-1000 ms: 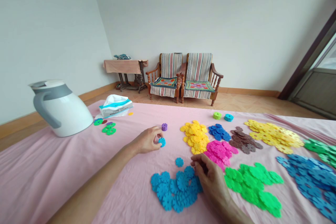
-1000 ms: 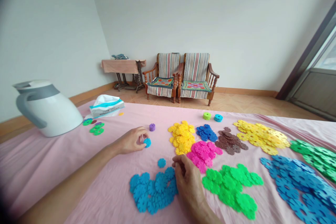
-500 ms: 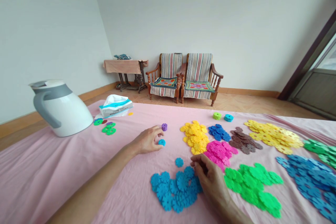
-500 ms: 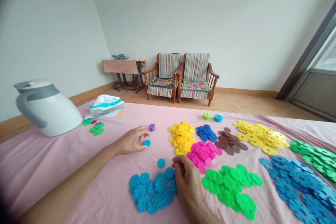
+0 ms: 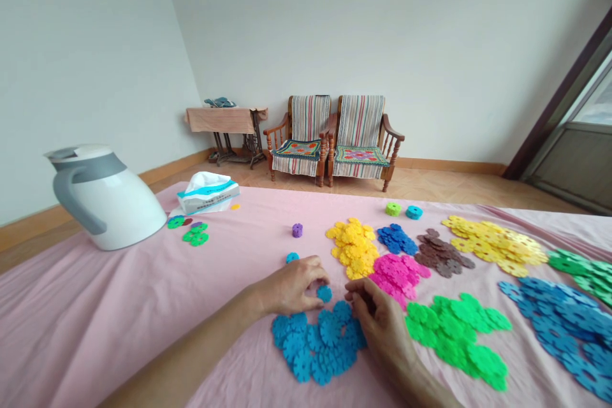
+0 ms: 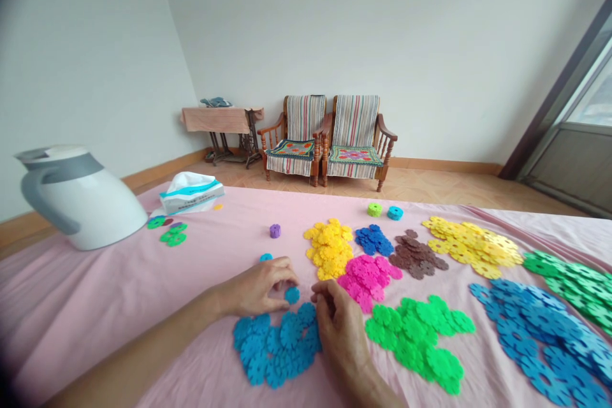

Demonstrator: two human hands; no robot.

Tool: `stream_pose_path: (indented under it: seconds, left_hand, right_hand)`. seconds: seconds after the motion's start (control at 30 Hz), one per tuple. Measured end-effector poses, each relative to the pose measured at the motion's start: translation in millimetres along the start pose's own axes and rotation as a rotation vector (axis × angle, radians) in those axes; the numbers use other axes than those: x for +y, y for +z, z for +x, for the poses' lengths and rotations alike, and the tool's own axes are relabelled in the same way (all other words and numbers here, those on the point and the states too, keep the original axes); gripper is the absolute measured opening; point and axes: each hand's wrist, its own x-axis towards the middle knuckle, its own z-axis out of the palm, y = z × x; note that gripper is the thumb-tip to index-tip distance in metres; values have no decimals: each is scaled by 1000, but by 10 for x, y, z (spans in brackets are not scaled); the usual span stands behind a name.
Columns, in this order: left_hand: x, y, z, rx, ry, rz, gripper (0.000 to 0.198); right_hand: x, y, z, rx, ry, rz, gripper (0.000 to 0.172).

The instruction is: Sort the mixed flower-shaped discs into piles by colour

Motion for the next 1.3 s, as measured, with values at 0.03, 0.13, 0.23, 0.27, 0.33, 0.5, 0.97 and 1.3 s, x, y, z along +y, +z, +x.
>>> stream_pose_path:
  seconds: [0.03,0.13,0.23,0.27,0.33,0.5,0.97,1.3]
  left_hand:
    - [3,3,1,3,-6,0,25]
    - [23,28,7,21,-30,-7,19]
    - [34,69,15,42,-60,-3,19]
    - [27,71,16,48,-65,-2,20]
    - [-12,34,12,76,-68,-6,22]
    - [-284,-243,-57,272,-142,2,19]
    - [-516,-271,-115,270,-190,82,15]
    - [-569,-245,-125,233,-221,87,14]
  right_hand:
    - [4,0,4,-2,1,-5,22]
    - [30,2,14,-17,4,-16,23]
    - [44,5,14,-16,4,-13,22]
    - [42,7,11,-12,3,-11,22]
    - [29,15,4,-5,-3,-5,22]
    - [9,37,-2,31,-19,-5,23]
    - [-16,30,-10,47,-42,-2,22]
    - [12,37,-2,56,-46,-10,23]
